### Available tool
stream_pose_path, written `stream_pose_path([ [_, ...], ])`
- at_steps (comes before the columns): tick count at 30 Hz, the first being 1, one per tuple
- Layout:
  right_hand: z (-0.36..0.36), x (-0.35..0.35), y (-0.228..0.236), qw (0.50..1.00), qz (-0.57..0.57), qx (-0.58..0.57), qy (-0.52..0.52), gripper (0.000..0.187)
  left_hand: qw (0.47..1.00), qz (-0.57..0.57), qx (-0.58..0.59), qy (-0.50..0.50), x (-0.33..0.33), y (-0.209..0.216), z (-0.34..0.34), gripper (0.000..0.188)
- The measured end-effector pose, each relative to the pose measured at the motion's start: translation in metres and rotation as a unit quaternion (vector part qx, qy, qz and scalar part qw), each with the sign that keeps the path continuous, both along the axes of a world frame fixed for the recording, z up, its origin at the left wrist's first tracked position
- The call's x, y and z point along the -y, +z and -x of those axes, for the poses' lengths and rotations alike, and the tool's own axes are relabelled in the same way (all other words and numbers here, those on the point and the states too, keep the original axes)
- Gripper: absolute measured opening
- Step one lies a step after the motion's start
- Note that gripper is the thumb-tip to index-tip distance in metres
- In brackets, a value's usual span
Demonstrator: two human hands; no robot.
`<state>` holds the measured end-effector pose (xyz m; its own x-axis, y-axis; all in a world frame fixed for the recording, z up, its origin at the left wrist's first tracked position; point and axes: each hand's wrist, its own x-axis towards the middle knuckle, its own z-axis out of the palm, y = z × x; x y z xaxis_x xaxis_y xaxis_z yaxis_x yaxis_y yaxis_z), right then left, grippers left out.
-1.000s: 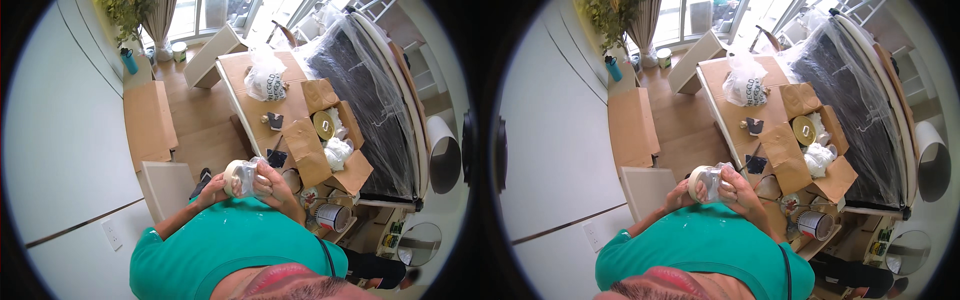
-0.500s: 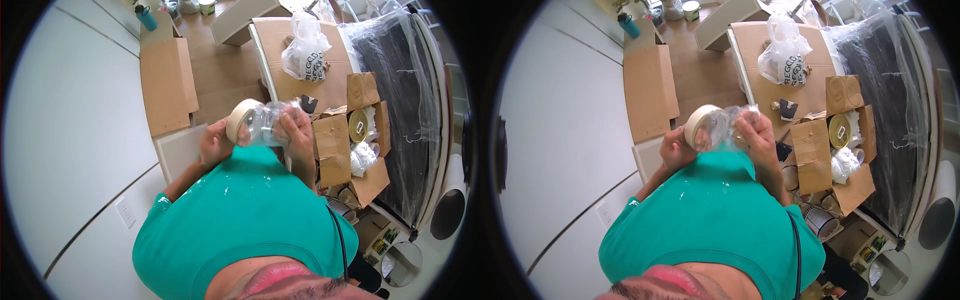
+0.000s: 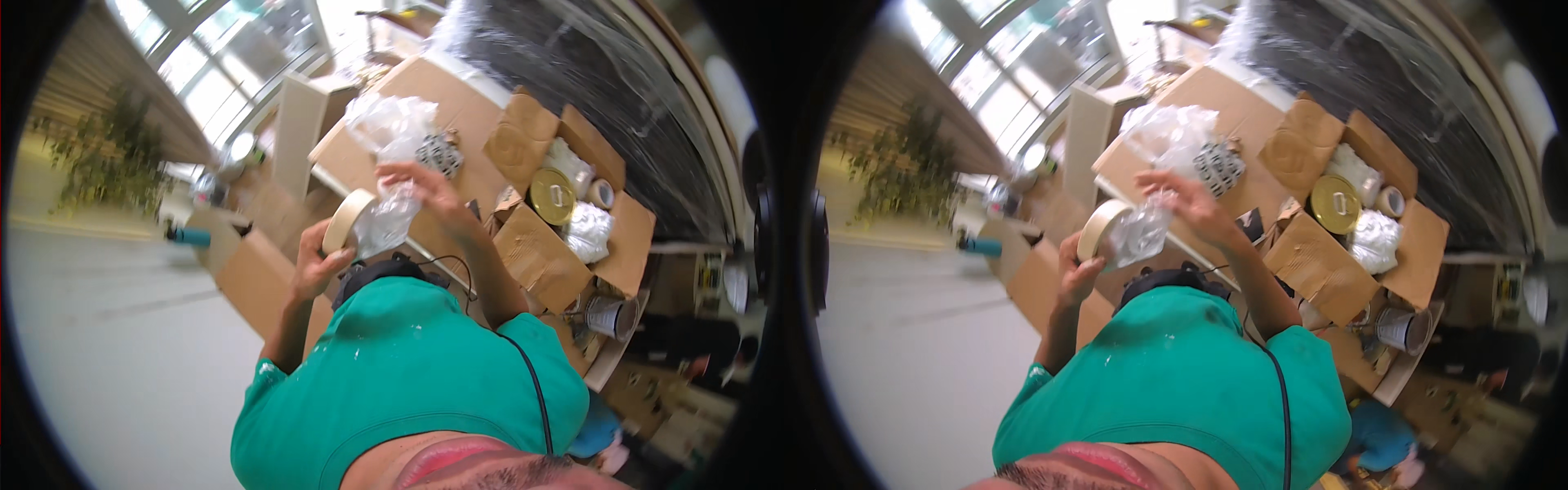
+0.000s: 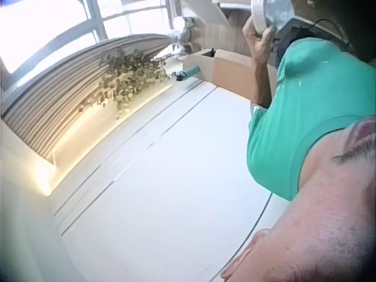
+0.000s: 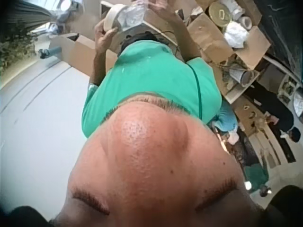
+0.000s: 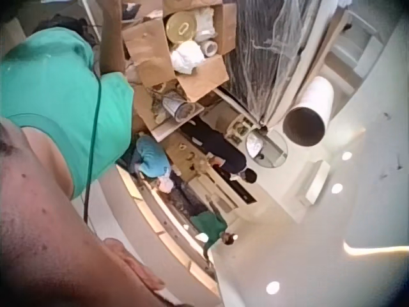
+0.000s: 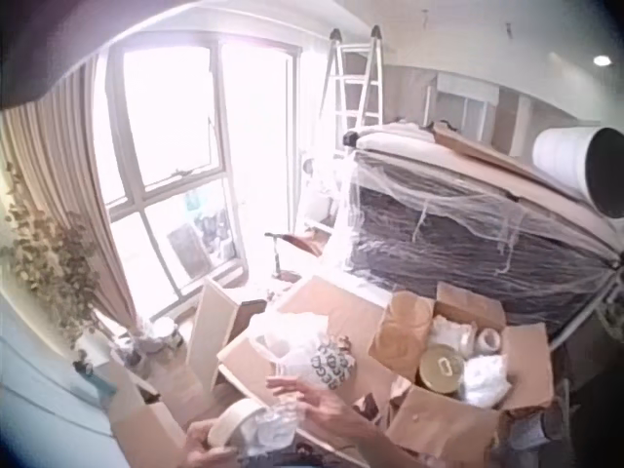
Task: The person prepares metal scrapers by applying tape to their edges and then using a spatula to transfer and spread a pink compound from a container onto the scraper surfaces.
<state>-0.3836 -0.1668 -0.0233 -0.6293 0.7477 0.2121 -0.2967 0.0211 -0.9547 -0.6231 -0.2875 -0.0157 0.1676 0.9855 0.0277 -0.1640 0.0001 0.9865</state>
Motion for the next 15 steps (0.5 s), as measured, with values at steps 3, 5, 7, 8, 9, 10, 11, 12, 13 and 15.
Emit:
stream_pose_path([
  [3, -0.003, -0.01, 0.006, 0.982, -0.122, 0.146, 0.008, 0.064, 0.991, 0.028, 0.131, -0.023, -0.042, -0.023, -0.004, 0.041],
  [5, -0.001, -0.012, 0.011, 0.989, -0.073, 0.124, 0.037, 0.066, 0.98, 0.056, 0.177, -0.068, -0.068, -0.029, -0.004, 0.043],
  [7, 0.011, -0.011, 0.01, 0.991, -0.02, 0.133, 0.021, 0.051, 0.971, 0.089, 0.177, -0.136, -0.092, -0.042, 0.006, 0.044],
  [8, 0.016, -0.014, -0.005, 0.993, 0.016, 0.119, -0.008, 0.046, 0.975, 0.09, 0.143, -0.142, -0.102, -0.039, 0.007, 0.04],
  [9, 0.019, -0.016, -0.023, 0.993, 0.049, 0.104, -0.034, 0.041, 0.976, 0.075, 0.109, -0.174, -0.117, -0.045, 0.015, 0.037],
  [10, 0.026, -0.018, -0.032, 0.991, 0.082, 0.087, -0.057, 0.036, 0.975, 0.059, 0.076, -0.201, -0.131, -0.052, 0.021, 0.034],
  [11, 0.037, -0.017, -0.031, 0.986, 0.073, 0.094, -0.114, 0.035, 0.979, 0.02, 0.059, -0.192, -0.143, -0.049, 0.023, 0.03],
  [12, 0.048, -0.013, -0.03, 0.978, 0.063, 0.104, -0.168, 0.034, 0.978, 0.018, 0.043, -0.204, -0.154, -0.05, 0.029, 0.03],
  [13, 0.058, -0.01, -0.029, 0.967, 0.054, 0.113, -0.221, 0.033, 0.976, 0.015, 0.027, -0.214, -0.168, -0.052, 0.036, 0.03],
  [15, 0.077, -0.004, -0.032, 0.96, 0.086, 0.097, -0.247, 0.032, 0.97, 0.007, -0.005, -0.243, -0.187, -0.055, 0.052, 0.028],
])
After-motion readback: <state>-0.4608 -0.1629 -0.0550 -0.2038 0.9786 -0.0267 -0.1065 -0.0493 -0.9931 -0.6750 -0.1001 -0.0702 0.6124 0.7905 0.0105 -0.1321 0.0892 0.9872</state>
